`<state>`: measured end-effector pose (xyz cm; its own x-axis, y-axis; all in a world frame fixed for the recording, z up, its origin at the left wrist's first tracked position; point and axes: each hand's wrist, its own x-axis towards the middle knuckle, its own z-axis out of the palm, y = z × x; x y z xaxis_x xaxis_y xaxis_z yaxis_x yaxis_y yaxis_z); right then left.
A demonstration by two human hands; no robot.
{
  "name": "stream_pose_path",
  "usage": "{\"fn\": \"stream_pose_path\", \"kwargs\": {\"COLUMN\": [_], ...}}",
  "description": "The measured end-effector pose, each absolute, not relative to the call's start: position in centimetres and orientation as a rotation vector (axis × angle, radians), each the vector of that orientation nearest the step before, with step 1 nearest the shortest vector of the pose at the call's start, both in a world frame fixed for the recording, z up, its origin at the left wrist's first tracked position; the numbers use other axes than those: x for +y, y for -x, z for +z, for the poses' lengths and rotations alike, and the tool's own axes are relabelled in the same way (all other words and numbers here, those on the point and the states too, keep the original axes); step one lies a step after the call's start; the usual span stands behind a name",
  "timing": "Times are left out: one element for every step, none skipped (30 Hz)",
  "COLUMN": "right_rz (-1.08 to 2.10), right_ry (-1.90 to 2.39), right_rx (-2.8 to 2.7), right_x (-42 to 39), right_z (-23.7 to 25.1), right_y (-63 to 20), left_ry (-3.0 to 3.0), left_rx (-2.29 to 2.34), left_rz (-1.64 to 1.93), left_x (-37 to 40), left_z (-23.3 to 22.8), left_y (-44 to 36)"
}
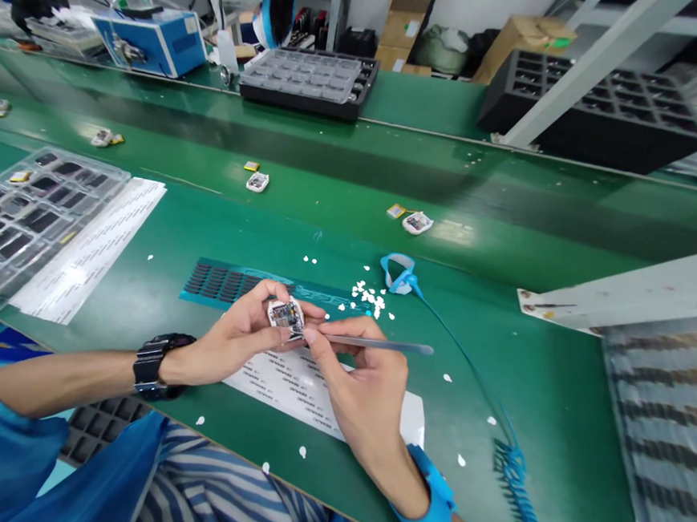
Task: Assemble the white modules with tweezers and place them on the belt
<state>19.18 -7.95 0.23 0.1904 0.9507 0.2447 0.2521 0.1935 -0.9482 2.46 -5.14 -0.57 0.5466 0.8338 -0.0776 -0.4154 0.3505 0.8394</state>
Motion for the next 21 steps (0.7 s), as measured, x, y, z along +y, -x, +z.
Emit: {"fn": "stream_pose_path", "kwargs": {"right_rz": [0.780, 0.796, 0.808, 0.812, 0.810, 0.808, 0.804, 0.801, 0.797, 0.793, 0.790, 0.789, 0.790, 0.797, 0.804, 0.813, 0.821, 0.826, 0.829, 0.829, 0.827], "right_ry": [1.305, 1.310, 1.314, 1.316, 1.319, 1.324, 1.329, 1.335, 1.342, 1.350, 1.358, 1.362, 1.363, 1.361, 1.358, 1.353, 1.349, 1.345, 1.341, 1.334, 1.328], "right_rx": [-1.282, -1.249, -1.208, -1.168, -1.135, -1.114, -1.105, -1.107, -1.114, -1.128, -1.144, -1.162, -1.178, -1.193, -1.204, -1.212, -1.218, -1.222, -1.224, -1.225, -1.225], "right_x": [-7.9, -7.9, -7.8, -7.8, -7.7, -7.6, -7.5, -7.4, -7.2, -7.1, -6.9, -6.8, -6.6, -6.4, -6.2, -6.1, -5.9, -5.8, -5.7, -5.6, -5.6], "right_z": [0.3, 0.4, 0.5, 0.7, 0.8, 0.9, 1.0, 1.0, 1.0, 0.9, 0.7, 0.5, 0.3, 0.1, 0.0, -0.2, -0.3, -0.4, -0.4, -0.4, -0.5], "right_y": [-19.2, -19.3, -19.3, -19.4, -19.6, -19.7, -19.8, -20.0, -20.2, -20.4, -20.6, -20.7, -20.9, -21.0, -21.1, -21.2, -21.3, -21.3, -21.4, -21.4, -21.4], "left_ry": [-0.888, -0.896, -0.902, -0.907, -0.913, -0.922, -0.936, -0.954, -0.980, -1.013, -1.054, -1.111, -1.175, -1.238, -1.297, -1.339, -1.342, -1.345, -1.345, -1.346, -1.357], "left_rx": [0.570, 0.587, 0.609, 0.633, 0.655, 0.677, 0.697, 0.716, 0.732, 0.754, 0.783, 0.820, 0.903, 1.046, 1.244, 1.475, 1.582, 1.647, 1.717, 1.788, 1.861], "left_rz": [0.861, 0.857, 0.850, 0.847, 0.845, 0.846, 0.854, 0.871, 0.898, 0.940, 0.990, 1.035, 1.092, 1.140, 1.164, 1.161, 1.176, 1.181, 1.170, 1.143, 1.120], "left_x": [-5.2, -5.2, -5.2, -5.1, -5.0, -4.9, -4.5, -4.0, -3.3, -2.3, -1.0, 0.6, 2.4, 4.4, 6.5, 8.6, 10.5, 12.1, 13.5, 14.6, 15.3], "left_z": [-0.6, -0.5, -0.5, -0.4, -0.3, -0.1, 0.1, 0.4, 0.6, 0.9, 1.1, 1.3, 1.5, 1.6, 1.6, 1.6, 1.5, 1.4, 1.3, 1.1, 0.9], "left_y": [-2.5, -2.5, -2.5, -2.5, -2.5, -2.4, -2.3, -2.1, -1.8, -1.4, -0.9, -0.2, 0.5, 1.4, 2.4, 3.4, 4.5, 5.6, 6.6, 7.5, 8.2]}}
